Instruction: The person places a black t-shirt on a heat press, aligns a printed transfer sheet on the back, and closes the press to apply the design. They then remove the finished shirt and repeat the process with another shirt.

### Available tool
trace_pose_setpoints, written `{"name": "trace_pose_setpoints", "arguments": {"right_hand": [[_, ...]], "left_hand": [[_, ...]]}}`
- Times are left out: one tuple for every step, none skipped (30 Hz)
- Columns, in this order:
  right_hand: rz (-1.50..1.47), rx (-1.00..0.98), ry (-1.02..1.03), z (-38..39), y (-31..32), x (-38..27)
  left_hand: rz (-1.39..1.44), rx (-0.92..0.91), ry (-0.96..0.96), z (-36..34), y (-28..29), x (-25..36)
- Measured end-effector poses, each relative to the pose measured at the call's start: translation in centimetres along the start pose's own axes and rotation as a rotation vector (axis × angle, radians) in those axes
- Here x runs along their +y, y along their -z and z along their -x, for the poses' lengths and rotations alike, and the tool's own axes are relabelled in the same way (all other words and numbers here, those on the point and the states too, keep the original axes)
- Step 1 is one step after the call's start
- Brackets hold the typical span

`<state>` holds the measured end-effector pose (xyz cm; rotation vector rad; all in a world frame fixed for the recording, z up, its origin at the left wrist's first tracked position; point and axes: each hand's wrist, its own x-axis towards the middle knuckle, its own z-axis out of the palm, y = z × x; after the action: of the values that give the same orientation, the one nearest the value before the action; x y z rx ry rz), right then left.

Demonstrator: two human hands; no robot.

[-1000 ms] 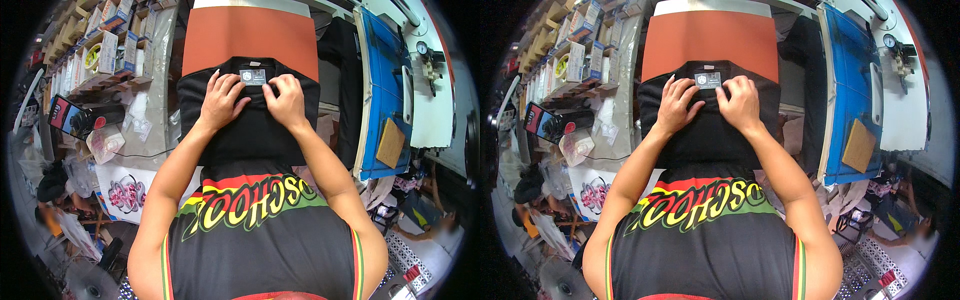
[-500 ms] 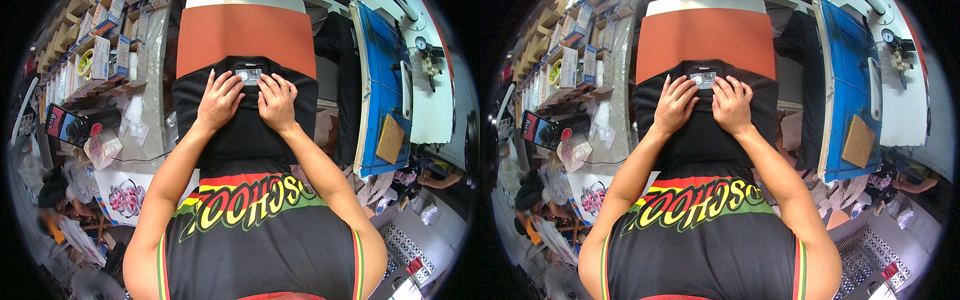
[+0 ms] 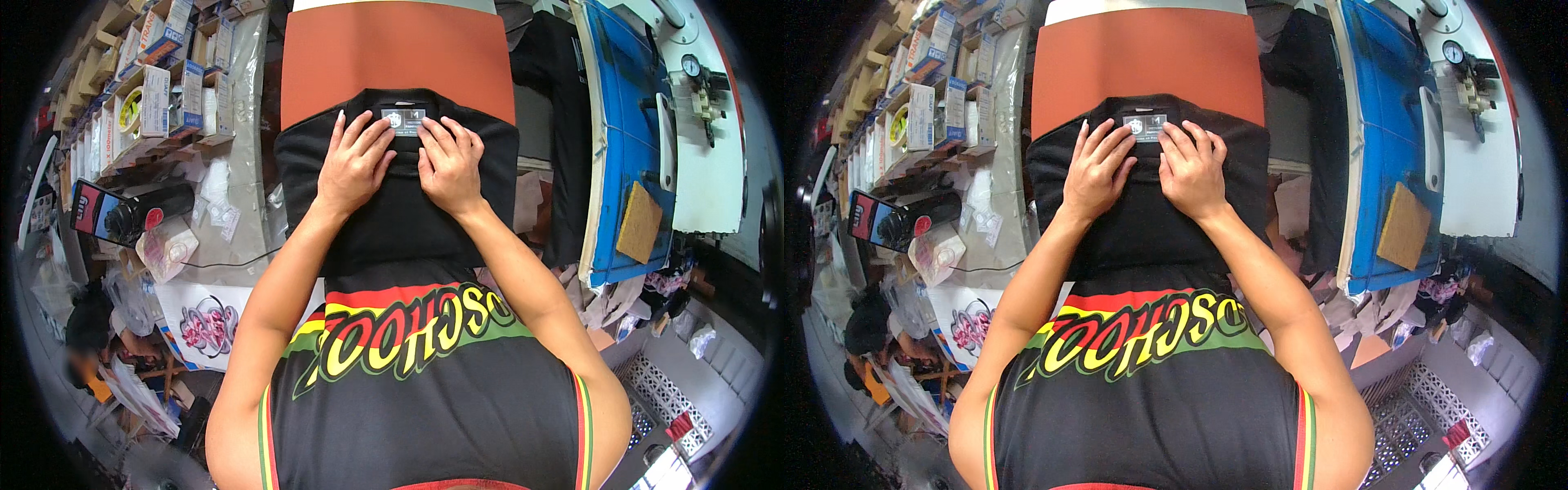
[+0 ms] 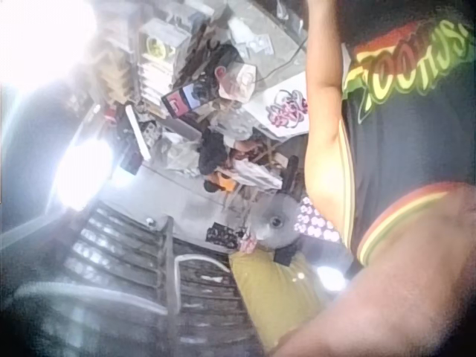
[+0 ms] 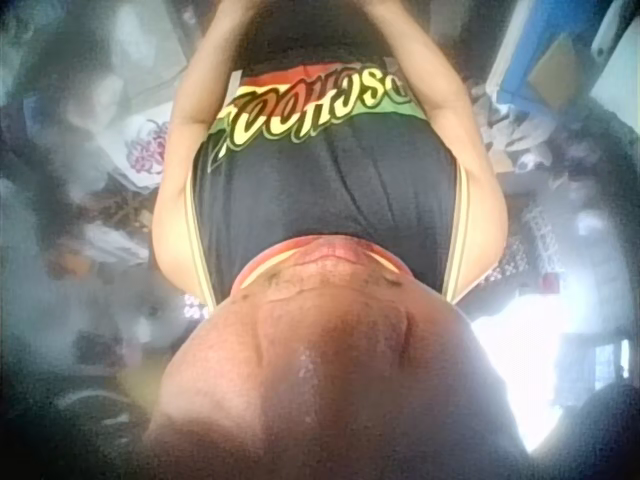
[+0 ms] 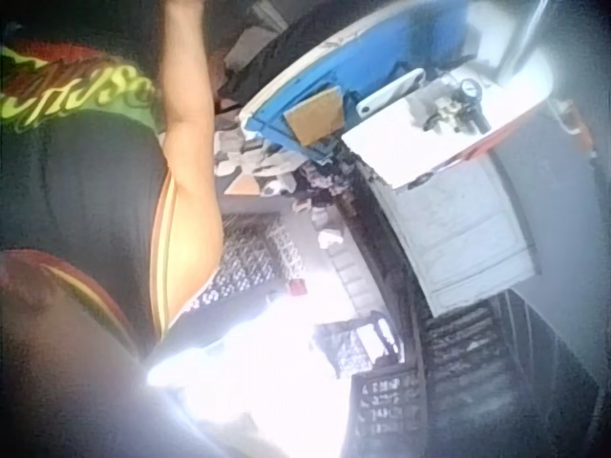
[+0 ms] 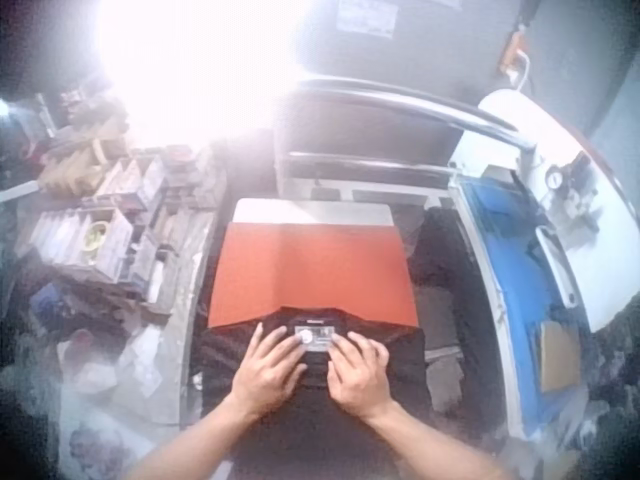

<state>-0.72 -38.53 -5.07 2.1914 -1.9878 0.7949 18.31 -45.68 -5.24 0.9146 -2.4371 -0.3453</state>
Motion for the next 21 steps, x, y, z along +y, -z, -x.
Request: {"name": "trace_pose_setpoints", "arguments": {"right_hand": [[-0.011,-0.005,-0.006,-0.03,0.09,-0.04],[0.002,-0.003,-0.005,0.06,0.06,0.02],[0.012,0.001,-0.002,0.02,-0.06,0.06],[0.023,0.004,0.001,-0.01,-0.13,0.10],[0.020,0.004,-0.001,-0.02,-0.14,0.12],[0.017,0.003,-0.002,0.00,-0.12,0.13],[0.014,0.003,-0.003,0.02,-0.11,0.13],[0.014,0.003,-0.004,0.03,-0.12,0.14],[0.014,0.004,-0.004,0.04,-0.14,0.15],[0.013,0.005,-0.004,0.03,-0.18,0.16],[0.010,0.007,-0.005,0.00,-0.23,0.17],[0.008,0.005,-0.007,0.10,-0.21,0.18],[0.005,0.004,-0.009,0.19,-0.19,0.19],[0.003,0.000,-0.010,0.22,-0.15,0.21],[0.000,-0.002,-0.011,0.11,-0.16,0.20],[-0.002,-0.004,-0.011,0.05,-0.18,0.19],[-0.001,-0.003,-0.011,0.08,-0.19,0.22],[0.001,-0.001,-0.009,0.07,-0.19,0.30],[0.002,0.000,-0.008,0.05,-0.20,0.31],[0.002,0.001,-0.008,0.03,-0.21,0.24],[0.004,0.001,-0.008,0.05,-0.18,0.23]], "left_hand": [[0.001,0.003,0.003,-0.09,0.07,0.05],[0.003,0.002,0.001,-0.09,0.01,0.10],[0.001,0.003,0.000,-0.11,0.02,0.05],[-0.001,0.003,-0.001,-0.14,0.03,0.02],[0.001,0.004,-0.002,-0.15,0.02,0.02],[0.002,0.006,-0.002,-0.15,0.01,0.04],[0.002,0.007,-0.003,-0.16,0.00,0.05],[0.003,0.006,-0.002,-0.16,0.01,0.06],[0.004,0.006,-0.001,-0.17,0.03,0.06],[0.005,0.005,0.000,-0.19,0.05,0.04],[0.002,0.006,-0.002,-0.22,0.05,0.02],[0.001,0.006,-0.001,-0.16,0.00,0.09],[0.001,0.006,-0.001,-0.09,-0.04,0.14],[-0.003,0.009,-0.004,-0.07,-0.10,0.14],[-0.009,0.013,-0.008,-0.11,-0.14,-0.01],[-0.015,0.017,-0.011,-0.14,-0.16,-0.12],[-0.012,0.019,-0.012,-0.15,-0.20,-0.12],[-0.010,0.022,-0.012,-0.20,-0.25,-0.10],[-0.009,0.025,-0.013,-0.21,-0.25,-0.09],[-0.009,0.022,-0.009,-0.19,-0.18,-0.10],[-0.007,0.021,-0.007,-0.21,-0.17,-0.07]]}}
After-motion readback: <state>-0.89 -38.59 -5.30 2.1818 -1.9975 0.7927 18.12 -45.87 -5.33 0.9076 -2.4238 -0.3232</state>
